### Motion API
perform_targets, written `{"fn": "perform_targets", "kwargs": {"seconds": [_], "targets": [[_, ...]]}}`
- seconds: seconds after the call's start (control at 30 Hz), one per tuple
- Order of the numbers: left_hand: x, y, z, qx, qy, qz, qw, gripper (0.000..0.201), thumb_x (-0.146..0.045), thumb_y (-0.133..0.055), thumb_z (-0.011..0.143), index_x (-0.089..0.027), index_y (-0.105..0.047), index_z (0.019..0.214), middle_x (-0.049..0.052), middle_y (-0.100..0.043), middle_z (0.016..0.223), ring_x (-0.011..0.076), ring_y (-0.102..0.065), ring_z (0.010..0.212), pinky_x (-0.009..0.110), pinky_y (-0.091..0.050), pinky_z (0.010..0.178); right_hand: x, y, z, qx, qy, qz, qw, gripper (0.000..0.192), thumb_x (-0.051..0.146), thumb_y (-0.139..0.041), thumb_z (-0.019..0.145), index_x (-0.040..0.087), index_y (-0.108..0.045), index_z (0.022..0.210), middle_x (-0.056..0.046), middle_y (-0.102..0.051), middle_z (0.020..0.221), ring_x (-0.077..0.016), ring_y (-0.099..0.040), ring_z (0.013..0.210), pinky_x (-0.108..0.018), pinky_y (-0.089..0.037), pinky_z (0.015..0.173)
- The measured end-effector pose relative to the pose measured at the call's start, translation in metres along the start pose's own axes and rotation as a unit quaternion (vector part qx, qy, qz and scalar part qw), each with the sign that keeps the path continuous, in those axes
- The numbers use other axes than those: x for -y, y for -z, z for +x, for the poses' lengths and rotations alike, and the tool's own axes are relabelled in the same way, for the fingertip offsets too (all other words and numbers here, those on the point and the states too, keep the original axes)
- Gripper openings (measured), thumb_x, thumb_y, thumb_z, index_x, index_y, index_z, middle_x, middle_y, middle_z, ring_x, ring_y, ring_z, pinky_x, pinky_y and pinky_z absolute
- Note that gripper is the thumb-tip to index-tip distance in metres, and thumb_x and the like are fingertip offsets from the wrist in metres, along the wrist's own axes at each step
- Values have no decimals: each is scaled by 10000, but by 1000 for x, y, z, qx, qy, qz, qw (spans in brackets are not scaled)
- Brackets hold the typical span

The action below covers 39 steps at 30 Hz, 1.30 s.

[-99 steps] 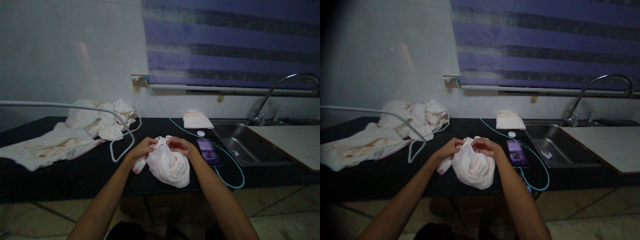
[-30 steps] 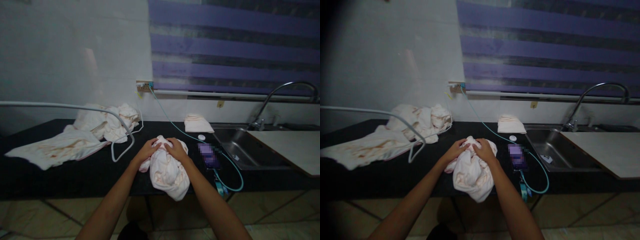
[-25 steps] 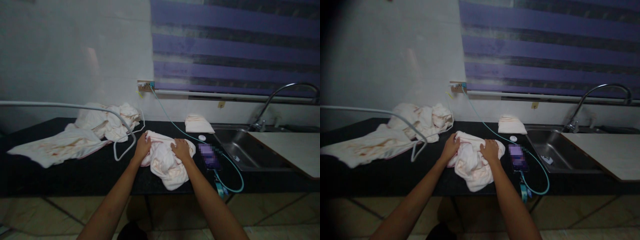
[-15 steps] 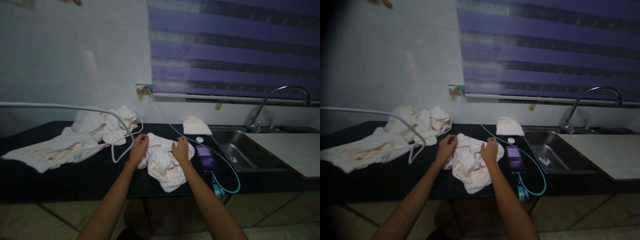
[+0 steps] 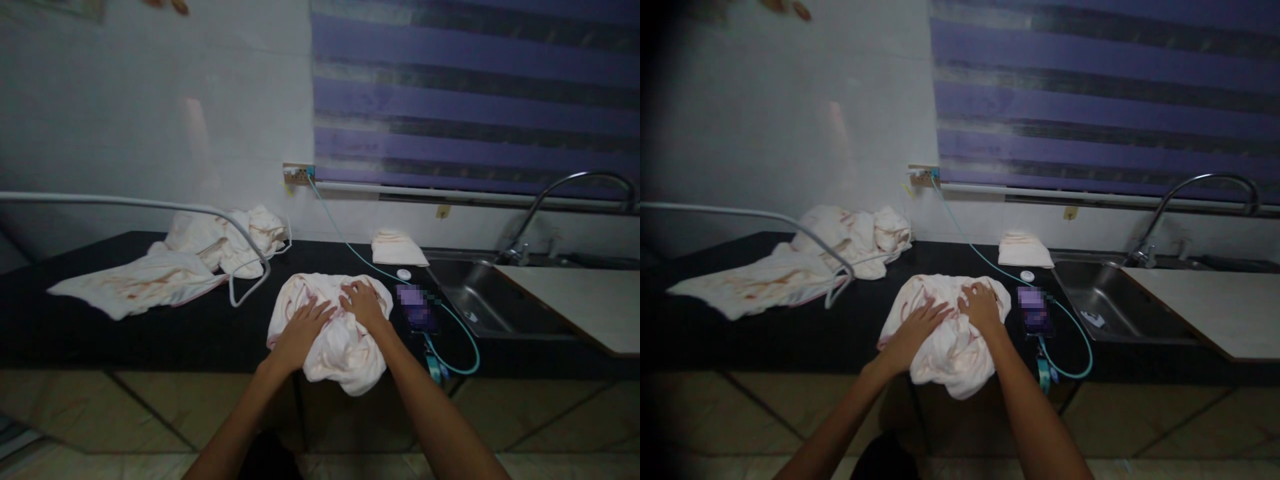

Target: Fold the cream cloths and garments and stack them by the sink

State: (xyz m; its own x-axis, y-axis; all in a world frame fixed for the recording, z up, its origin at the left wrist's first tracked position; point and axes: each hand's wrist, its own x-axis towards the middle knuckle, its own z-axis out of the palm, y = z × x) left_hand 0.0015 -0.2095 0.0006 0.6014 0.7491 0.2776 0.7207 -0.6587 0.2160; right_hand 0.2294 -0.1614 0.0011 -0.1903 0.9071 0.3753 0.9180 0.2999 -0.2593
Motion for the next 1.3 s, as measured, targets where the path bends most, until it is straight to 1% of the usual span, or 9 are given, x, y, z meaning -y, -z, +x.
{"fn": "perform_targets", "kwargs": {"seconds": [0.17, 0.3, 0.43, 0.53, 0.67, 0.77, 0.87, 1.07, 1.3], "targets": [[-21, 13, -67, -42, 21, -35, 998, 482, -357, -483, 986, -224, -591, 1437, 123, -593, 1493, 313, -470, 1450, 494, -349, 1228, -7, 7, -12, 36, 5, 32, 999, 502, 451, -540, 1031, 233, -563, 1483, -117, -525, 1515, -257, -501, 1400, -390, -429, 1143], [-5, 38, -79, -70, 103, -97, 987, 403, -528, -402, 1033, -239, -670, 1117, 99, -725, 1194, 268, -655, 1143, 406, -490, 1025, -7, 14, -27, 43, 9, 50, 998, 565, 465, -499, 1047, 190, -488, 1540, -145, -464, 1589, -266, -425, 1483, -407, -376, 1197], [21, 59, -54, -55, 165, -35, 984, 452, -548, -361, 1032, -210, -653, 958, 106, -719, 975, 268, -678, 926, 387, -503, 860, 3, 23, -58, 30, 30, 76, 996, 616, 466, -504, 1039, 147, -445, 1563, -172, -454, 1603, -266, -381, 1517, -422, -357, 1217], [26, 56, -19, -32, 166, 37, 985, 462, -546, -434, 995, -182, -685, 1131, 195, -698, 1203, 357, -638, 1153, 494, -482, 980, 13, 32, -86, 21, 37, 91, 995, 579, 471, -525, 1023, 182, -508, 1525, -150, -462, 1607, -263, -407, 1505, -433, -364, 1220], [11, 30, 33, 34, 169, 71, 983, 696, -605, -474, 963, -106, -552, 1442, 300, -488, 1525, 487, -381, 1468, 702, -313, 1134, 25, 44, -118, 24, 31, 91, 995, 546, 477, -575, 991, 254, -568, 1490, -103, -473, 1613, -272, -429, 1497, -450, -379, 1220], [-4, 5, 70, 53, 156, 70, 984, 793, -612, -465, 967, -73, -431, 1548, 321, -352, 1618, 503, -279, 1525, 733, -222, 1171, 30, 50, -133, 29, 33, 87, 995, 613, 490, -611, 967, 231, -545, 1519, -125, -477, 1609, -298, -401, 1517, -469, -352, 1242], [-13, -12, 96, 36, 117, 57, 991, 745, -580, -460, 982, -97, -440, 1548, 301, -359, 1622, 476, -293, 1527, 720, -216, 1185, 31, 55, -140, 30, 43, 89, 995, 675, 518, -651, 936, 204, -538, 1523, -152, -479, 1603, -329, -379, 1527, -503, -326, 1255], [6, -21, 113, -27, 124, 60, 990, 625, -535, -470, 986, -169, -530, 1488, 244, -425, 1597, 416, -334, 1514, 661, -278, 1193, 32, 59, -161, 14, 39, 104, 994, 762, 457, -730, 865, 238, -489, 1554, -144, -484, 1594, -332, -402, 1509, -545, -323, 1252], [42, -13, 118, -52, 207, 65, 975, 621, -494, -460, 977, -143, -535, 1484, 276, -414, 1589, 488, -283, 1516, 836, -166, 1118, 35, 48, -208, -7, 13, 101, 995, 775, 303, -672, 867, 339, -416, 1598, -76, -426, 1637, -355, -322, 1551, -617, -356, 1229]]}}
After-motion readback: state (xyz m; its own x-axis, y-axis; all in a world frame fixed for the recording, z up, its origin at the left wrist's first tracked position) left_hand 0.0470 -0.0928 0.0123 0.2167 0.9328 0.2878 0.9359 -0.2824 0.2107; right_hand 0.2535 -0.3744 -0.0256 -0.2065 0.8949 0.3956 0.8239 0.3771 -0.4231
